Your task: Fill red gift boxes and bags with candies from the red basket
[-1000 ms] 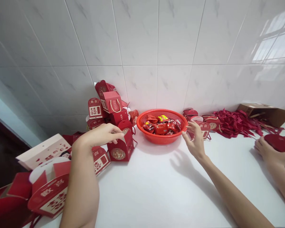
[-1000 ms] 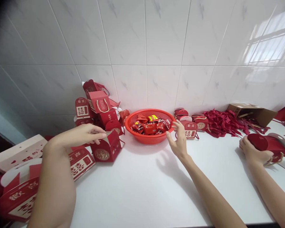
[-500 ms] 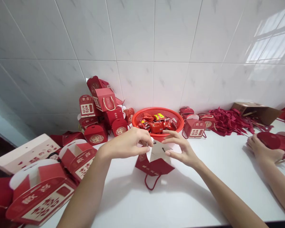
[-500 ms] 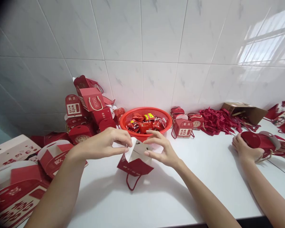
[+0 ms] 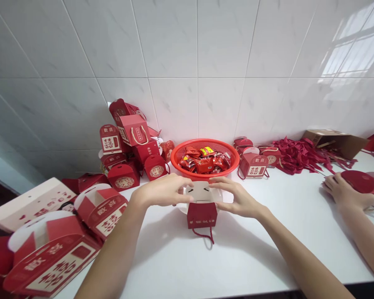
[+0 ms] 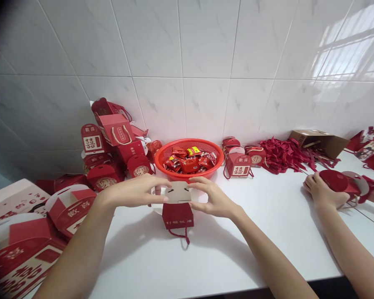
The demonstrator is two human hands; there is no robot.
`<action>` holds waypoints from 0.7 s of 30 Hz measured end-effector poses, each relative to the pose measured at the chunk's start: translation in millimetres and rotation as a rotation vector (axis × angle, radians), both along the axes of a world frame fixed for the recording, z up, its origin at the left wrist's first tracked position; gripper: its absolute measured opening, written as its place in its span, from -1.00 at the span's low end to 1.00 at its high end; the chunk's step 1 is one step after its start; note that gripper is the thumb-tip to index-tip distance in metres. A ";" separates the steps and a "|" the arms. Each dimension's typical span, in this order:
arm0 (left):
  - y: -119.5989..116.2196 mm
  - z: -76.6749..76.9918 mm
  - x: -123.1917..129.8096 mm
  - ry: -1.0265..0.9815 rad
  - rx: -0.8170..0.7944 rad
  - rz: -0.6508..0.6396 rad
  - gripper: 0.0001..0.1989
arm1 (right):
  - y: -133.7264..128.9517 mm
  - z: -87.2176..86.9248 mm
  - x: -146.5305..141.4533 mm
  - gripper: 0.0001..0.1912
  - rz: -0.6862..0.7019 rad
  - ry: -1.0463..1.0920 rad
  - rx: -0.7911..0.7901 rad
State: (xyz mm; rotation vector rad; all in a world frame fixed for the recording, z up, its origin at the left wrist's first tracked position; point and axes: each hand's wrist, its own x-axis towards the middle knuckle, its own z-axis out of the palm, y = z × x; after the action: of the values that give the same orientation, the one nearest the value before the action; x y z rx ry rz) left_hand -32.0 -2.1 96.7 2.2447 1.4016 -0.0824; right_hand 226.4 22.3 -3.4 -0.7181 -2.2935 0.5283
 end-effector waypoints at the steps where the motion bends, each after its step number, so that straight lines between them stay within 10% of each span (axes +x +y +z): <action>1: -0.6 0.1 0.0 -0.009 -0.034 0.022 -0.38 | 0.6 -0.2 0.9 -0.51 0.000 -0.024 -0.013; 11: -3.4 0.4 7.6 0.021 -0.271 0.079 -0.11 | -1.7 2.2 -2.3 -0.25 -0.008 -0.157 -0.069; 21: -1.9 -6.2 12.4 0.031 -0.302 0.101 -0.24 | -0.6 -0.7 4.8 0.00 0.059 -0.185 -0.191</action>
State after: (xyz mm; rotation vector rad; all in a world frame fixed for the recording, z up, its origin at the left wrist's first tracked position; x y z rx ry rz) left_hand -19.6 -4.0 90.5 1.9314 1.4120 -0.2773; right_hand 231.2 21.7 -4.1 -0.8229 -2.4650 0.7431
